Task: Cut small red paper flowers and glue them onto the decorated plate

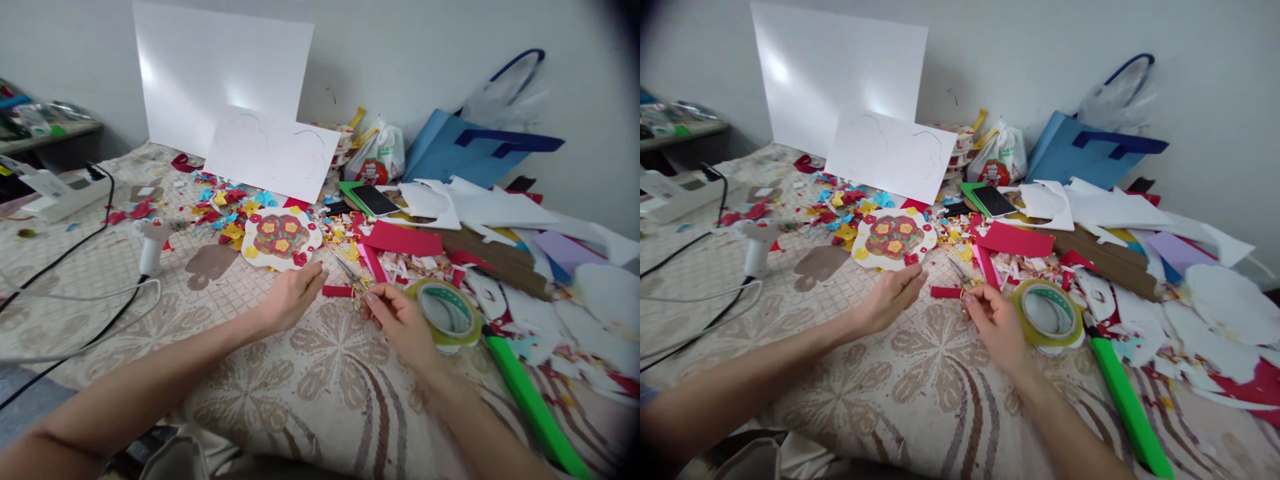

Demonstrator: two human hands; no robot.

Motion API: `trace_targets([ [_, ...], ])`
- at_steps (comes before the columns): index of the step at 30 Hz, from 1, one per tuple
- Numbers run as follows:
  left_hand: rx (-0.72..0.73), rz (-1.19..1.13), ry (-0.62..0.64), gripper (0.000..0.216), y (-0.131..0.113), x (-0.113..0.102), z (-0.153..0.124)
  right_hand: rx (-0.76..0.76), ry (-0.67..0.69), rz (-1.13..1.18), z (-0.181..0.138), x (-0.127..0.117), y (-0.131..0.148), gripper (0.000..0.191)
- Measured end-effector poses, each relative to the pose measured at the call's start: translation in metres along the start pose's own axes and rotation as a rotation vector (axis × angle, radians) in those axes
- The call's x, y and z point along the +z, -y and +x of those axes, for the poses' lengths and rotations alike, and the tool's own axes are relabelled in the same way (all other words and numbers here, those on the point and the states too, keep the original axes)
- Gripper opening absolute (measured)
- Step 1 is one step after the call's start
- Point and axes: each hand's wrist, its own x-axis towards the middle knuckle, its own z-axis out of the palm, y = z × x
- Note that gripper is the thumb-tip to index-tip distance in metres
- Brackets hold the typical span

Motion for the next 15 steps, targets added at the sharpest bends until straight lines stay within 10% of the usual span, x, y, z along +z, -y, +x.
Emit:
trace_targets([
  [9,-0.225,-0.391,0.24,0.073,0.011,0.005,0.006,-0.112,-0.079,-0.184,0.002,-0.006,-0.004,0.016],
  [15,-0.202,-0.437,0.231,0.044,0.015,0.008,0.01,-0.143,-0.038,-0.243,0.001,-0.001,-0.005,0.016],
])
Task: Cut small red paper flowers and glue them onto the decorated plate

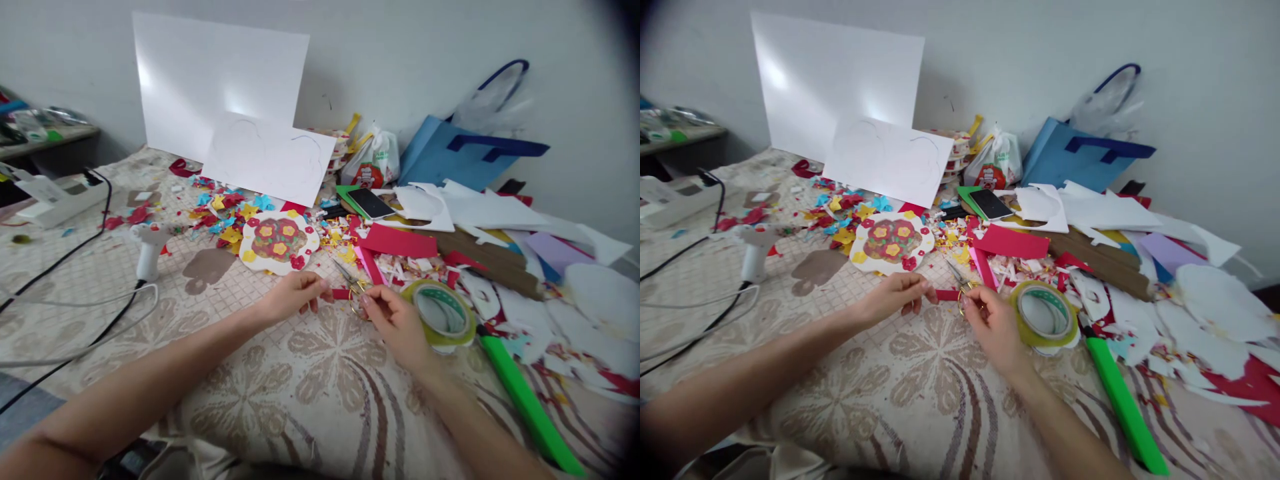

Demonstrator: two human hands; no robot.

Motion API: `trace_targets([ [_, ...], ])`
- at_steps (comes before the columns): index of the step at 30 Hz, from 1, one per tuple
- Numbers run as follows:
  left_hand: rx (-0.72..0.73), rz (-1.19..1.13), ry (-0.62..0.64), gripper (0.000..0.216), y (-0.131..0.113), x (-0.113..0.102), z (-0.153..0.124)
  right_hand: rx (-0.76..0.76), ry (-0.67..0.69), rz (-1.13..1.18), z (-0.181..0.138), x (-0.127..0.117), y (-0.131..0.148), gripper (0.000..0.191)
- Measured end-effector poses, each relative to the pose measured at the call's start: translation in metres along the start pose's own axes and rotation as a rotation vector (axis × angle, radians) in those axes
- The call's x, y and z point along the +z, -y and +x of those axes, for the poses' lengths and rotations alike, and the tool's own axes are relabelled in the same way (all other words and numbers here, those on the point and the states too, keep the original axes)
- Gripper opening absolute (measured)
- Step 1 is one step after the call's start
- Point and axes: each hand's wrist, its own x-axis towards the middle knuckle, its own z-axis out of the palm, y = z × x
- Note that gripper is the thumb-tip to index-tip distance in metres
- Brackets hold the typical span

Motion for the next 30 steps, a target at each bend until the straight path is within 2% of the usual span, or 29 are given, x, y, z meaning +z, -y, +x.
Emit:
trace_targets([
  [3,0.111,0.249,-0.155,0.027,0.002,0.001,-0.002,-0.052,0.025,-0.055,-0.001,0.004,0.002,0.015],
  [5,0.158,0.409,-0.258,0.032,0.002,0.001,-0.004,-0.091,0.028,-0.089,-0.002,0.005,0.002,0.013],
  [7,0.18,0.496,-0.293,0.041,0.003,-0.001,-0.003,-0.124,0.017,-0.117,-0.001,0.006,0.002,0.012],
  [9,0.233,0.529,-0.281,0.039,0.006,-0.002,-0.001,-0.138,0.003,-0.143,-0.001,0.005,0.002,0.012],
  [12,0.329,0.576,-0.263,0.017,0.012,-0.003,0.004,-0.122,0.009,-0.176,0.0,0.004,0.002,0.011],
  [20,0.315,0.683,-0.259,0.001,0.021,0.007,0.009,-0.151,0.045,-0.213,0.002,0.006,0.001,0.011],
  [25,0.312,0.687,-0.27,0.009,0.019,0.008,0.008,-0.144,0.05,-0.22,0.003,0.006,0.003,0.011],
  [30,0.306,0.697,-0.262,0.004,0.018,0.01,0.006,-0.143,0.013,-0.222,0.003,0.004,0.004,0.012],
])
